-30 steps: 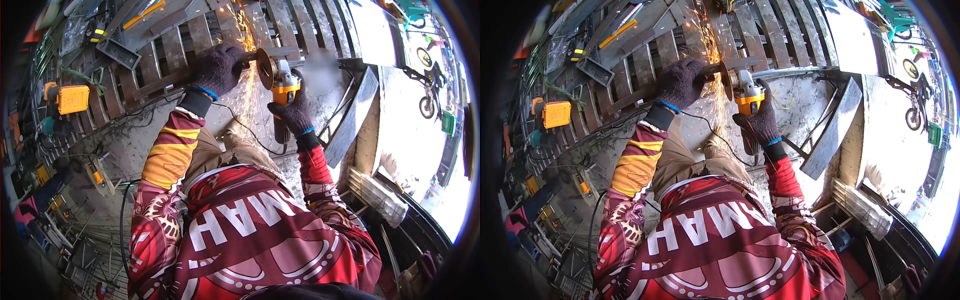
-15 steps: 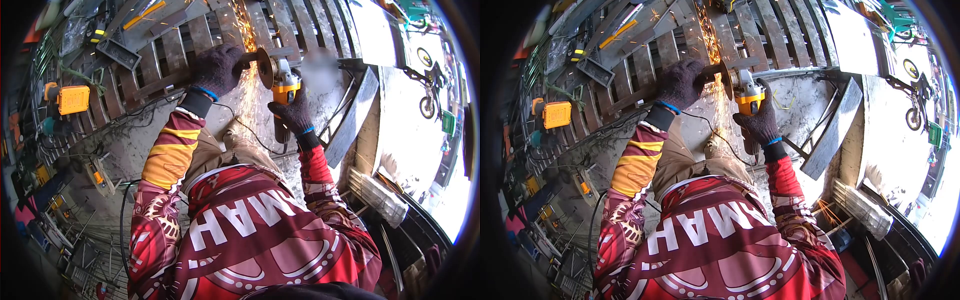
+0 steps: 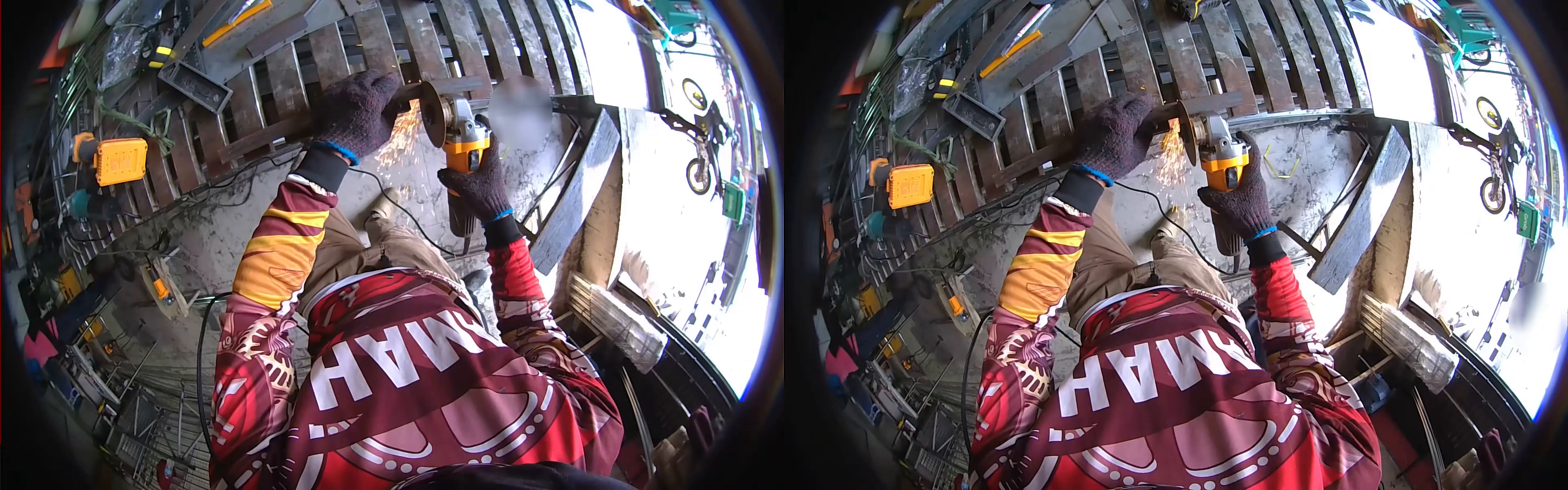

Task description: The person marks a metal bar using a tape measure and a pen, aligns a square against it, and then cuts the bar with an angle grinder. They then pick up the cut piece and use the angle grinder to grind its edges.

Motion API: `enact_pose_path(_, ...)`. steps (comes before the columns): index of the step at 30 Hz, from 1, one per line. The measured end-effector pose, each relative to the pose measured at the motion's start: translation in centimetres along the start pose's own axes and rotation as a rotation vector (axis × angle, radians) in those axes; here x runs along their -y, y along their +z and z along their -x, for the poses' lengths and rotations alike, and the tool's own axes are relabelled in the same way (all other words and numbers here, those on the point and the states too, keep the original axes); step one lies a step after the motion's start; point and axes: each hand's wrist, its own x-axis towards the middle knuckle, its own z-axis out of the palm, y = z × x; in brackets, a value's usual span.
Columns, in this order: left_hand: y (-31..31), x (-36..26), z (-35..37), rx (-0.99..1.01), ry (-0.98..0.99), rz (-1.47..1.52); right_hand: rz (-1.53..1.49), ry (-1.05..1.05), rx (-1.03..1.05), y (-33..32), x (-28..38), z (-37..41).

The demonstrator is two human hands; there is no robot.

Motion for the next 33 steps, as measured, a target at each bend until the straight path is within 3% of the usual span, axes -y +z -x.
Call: enact_pose_path(33,-0.2,-0.2,0.0,0.009,-0.003,0.013,0.124,0.0,-0.011,-0.6,-0.7,-0.6)
